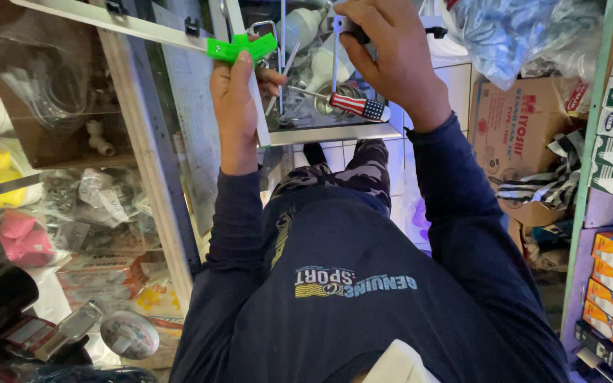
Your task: The person assembles a digital TV antenna by fitting metal bars into green plastic brackets and tightening components using a screwdriver.
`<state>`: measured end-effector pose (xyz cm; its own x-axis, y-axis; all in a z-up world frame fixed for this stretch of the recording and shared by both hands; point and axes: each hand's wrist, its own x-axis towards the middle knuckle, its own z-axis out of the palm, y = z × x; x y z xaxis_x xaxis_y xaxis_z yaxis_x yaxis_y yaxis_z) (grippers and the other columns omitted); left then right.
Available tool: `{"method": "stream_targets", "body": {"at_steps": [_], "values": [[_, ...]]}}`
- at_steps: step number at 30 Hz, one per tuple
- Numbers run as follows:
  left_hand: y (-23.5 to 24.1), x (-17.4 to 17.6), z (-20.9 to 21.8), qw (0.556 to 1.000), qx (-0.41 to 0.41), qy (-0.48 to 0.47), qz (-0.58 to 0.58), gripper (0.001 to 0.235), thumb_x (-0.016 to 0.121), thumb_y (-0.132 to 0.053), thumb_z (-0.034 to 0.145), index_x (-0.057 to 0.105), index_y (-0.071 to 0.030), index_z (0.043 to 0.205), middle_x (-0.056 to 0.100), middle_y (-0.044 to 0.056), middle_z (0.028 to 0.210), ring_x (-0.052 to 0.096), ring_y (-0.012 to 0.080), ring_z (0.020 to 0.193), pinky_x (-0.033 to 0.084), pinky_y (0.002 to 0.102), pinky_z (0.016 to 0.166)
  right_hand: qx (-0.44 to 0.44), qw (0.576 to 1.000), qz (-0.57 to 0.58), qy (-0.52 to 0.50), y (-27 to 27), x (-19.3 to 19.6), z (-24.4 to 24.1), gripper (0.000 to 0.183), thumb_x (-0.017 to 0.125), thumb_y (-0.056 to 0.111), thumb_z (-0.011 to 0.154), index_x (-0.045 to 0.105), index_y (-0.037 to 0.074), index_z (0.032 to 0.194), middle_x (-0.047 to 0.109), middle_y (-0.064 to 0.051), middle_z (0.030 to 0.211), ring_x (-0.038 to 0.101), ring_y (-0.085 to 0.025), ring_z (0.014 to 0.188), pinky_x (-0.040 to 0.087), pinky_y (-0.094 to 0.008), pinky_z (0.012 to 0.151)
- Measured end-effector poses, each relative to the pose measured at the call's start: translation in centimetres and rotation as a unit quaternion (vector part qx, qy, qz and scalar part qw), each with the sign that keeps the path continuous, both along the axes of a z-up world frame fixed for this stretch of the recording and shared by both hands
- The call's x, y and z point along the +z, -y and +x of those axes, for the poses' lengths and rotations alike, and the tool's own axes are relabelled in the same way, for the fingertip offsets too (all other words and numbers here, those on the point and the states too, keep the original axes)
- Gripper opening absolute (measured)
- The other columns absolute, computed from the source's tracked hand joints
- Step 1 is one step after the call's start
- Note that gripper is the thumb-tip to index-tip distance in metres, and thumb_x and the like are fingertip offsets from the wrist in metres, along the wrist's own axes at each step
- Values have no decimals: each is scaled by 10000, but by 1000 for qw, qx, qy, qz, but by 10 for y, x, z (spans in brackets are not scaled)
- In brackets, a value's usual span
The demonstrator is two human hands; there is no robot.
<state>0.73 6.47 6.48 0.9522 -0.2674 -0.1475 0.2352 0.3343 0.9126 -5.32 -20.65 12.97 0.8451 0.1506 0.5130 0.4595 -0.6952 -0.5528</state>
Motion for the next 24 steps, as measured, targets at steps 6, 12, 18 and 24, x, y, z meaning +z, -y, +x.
{"method": "stream_targets", "body": {"at_steps": [6,12,18,24], "values": [[7,-9,-1,1000,2,-10,6,317,500,-198,1118,545,43,1319,722,185,1158,747,238,789,579,315,656,37,997,30,-56,-4,-5,10,240,771,75,1034,629,24,1220,667,-117,1062,637,-327,942,481,-425,848],[12,-11,-4,1000,2,1,-10,307,495,-182,1127,526,46,1329,707,176,1178,742,232,816,574,311,680,65,952,203,-219,1,-31,27,192,622,90,1192,519,8,1332,648,-72,1013,649,-193,888,526,-327,802],[17,-1,-5,999,22,-32,6,327,502,-175,1125,527,45,1367,699,180,1196,739,224,841,582,315,708,90,901,257,-339,-2,-34,36,440,727,47,1042,399,20,1335,537,-48,989,606,-118,797,491,-284,650],[21,8,1,999,18,-50,4,332,499,-174,1115,522,37,1371,698,184,1200,743,231,857,598,329,731,125,942,176,-259,-5,-36,47,383,709,29,1118,468,25,1415,569,-96,1052,600,-186,923,546,-330,786]]}}
